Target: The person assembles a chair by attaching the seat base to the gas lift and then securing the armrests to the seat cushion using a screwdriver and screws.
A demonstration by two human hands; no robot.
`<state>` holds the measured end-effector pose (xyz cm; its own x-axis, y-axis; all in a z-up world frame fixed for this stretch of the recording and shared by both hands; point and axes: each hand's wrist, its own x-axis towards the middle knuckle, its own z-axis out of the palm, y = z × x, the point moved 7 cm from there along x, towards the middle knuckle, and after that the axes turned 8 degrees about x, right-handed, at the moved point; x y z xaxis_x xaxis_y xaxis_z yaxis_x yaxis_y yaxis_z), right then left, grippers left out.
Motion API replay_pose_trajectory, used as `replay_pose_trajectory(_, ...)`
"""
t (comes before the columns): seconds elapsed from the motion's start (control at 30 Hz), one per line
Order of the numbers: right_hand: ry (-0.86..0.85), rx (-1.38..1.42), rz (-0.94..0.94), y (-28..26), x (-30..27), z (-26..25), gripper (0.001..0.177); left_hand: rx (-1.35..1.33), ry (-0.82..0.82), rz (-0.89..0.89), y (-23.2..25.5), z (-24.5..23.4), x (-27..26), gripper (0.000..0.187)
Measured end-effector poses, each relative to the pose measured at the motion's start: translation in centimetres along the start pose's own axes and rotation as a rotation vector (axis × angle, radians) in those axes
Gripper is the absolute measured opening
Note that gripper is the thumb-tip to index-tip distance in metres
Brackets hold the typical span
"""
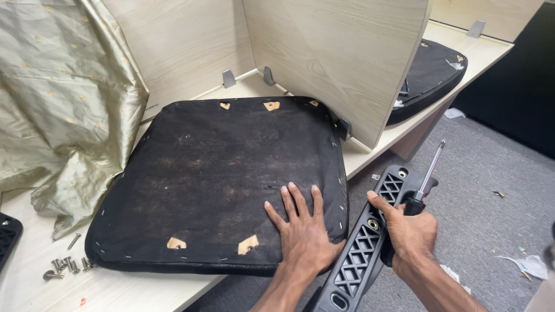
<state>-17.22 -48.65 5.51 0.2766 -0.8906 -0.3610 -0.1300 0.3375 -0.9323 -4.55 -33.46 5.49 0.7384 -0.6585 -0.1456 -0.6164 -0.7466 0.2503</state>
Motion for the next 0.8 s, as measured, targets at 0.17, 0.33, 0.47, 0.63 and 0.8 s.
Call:
replay_pose_trajectory(0.17,-0.1,-0.079,-0.062,-2.0,-0.1,1.0,0.038,0.051,-0.032,0.192,-3.6,0.3,-3.7,0.131)
replay_pose_trajectory(0.33,-0.196,-0.072,-0.086,-3.0,-0.2,2.1,0.043,0.129,-0.027,0.341,-8.7,-0.6,-8.0,0.132)
replay_pose_trajectory(0.47,-0.222,-0.067,-0.096,-3.1,-0.3,2.8,0.038,0.038,-0.116,0.386,-12.3,-1.4,-11.2,0.123)
replay_pose_trajectory(0.63,-0.223,-0.076,-0.087,-3.1,-0.9,3.0,0.035,-0.089,-0.163,0.383,-17.3,-2.5,-15.5,0.105)
replay_pose_trajectory(0.8,-0.262,-0.023,-0.02,-2.7,-1.6,2.7,0.029,0.101,-0.17,0.046,-25.3,-1.8,-17.8,0.112)
